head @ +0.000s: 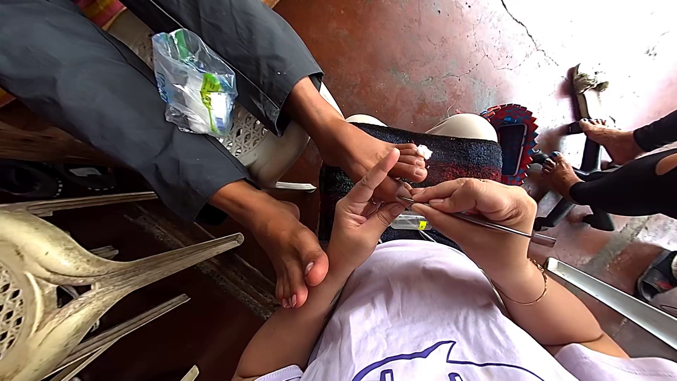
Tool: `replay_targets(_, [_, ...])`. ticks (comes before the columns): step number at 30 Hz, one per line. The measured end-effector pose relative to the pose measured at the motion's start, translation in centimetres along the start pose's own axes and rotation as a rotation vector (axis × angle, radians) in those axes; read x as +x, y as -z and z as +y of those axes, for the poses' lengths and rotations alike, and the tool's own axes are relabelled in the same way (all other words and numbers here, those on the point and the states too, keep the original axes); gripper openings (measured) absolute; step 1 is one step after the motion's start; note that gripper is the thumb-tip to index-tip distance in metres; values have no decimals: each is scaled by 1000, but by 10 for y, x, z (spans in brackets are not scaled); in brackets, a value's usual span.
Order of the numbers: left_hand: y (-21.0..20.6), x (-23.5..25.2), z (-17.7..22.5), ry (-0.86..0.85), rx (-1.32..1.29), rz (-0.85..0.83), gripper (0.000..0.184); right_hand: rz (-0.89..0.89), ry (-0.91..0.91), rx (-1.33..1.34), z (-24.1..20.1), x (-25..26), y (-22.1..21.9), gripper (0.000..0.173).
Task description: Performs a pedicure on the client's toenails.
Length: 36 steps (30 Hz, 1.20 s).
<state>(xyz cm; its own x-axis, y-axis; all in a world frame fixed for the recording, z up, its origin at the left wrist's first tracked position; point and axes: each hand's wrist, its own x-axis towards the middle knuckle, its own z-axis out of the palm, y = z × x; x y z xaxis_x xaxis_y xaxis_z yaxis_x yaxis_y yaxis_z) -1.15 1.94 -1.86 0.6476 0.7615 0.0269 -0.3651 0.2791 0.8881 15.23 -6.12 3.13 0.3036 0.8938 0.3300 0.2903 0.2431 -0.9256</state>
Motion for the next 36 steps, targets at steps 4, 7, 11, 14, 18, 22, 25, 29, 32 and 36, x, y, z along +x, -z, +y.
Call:
replay_targets(4, [0,0,0,-3,3,-2,62,6,10,3,1,-2,-1,14])
replay_targets(7, [0,0,0,0,5,1,61,15,14,11,2,-4,-2,14])
replay_targets(11, [0,1,0,-7,-3,-7,60,29,40,32,5,-6,-4,16])
replay_targets(14, [0,0,0,-2,-7,-5,60,38,49,23,6,-8,-5,16])
replay_targets(18, [0,0,0,-11,3,-6,60,53,54,27,7,-10,-6,17])
replay_targets(22, [0,0,0,-15,4,-9,60,75,68,43,9,-13,-9,17])
replay_targets(25, [0,1,0,-14,1,-7,59,89,87,28,9,-14,-10,17])
replay_targets(29, [0,1,0,-15,7,-9,59,92,84,12,7,-16,-12,17])
replay_targets(32, [0,1,0,-10,-22,-10,60,82,45,25,3,-15,-10,17])
replay_targets(36, [1,1,0,-20,-19,-19,60,-3,-7,-31,-10,-5,-3,14])
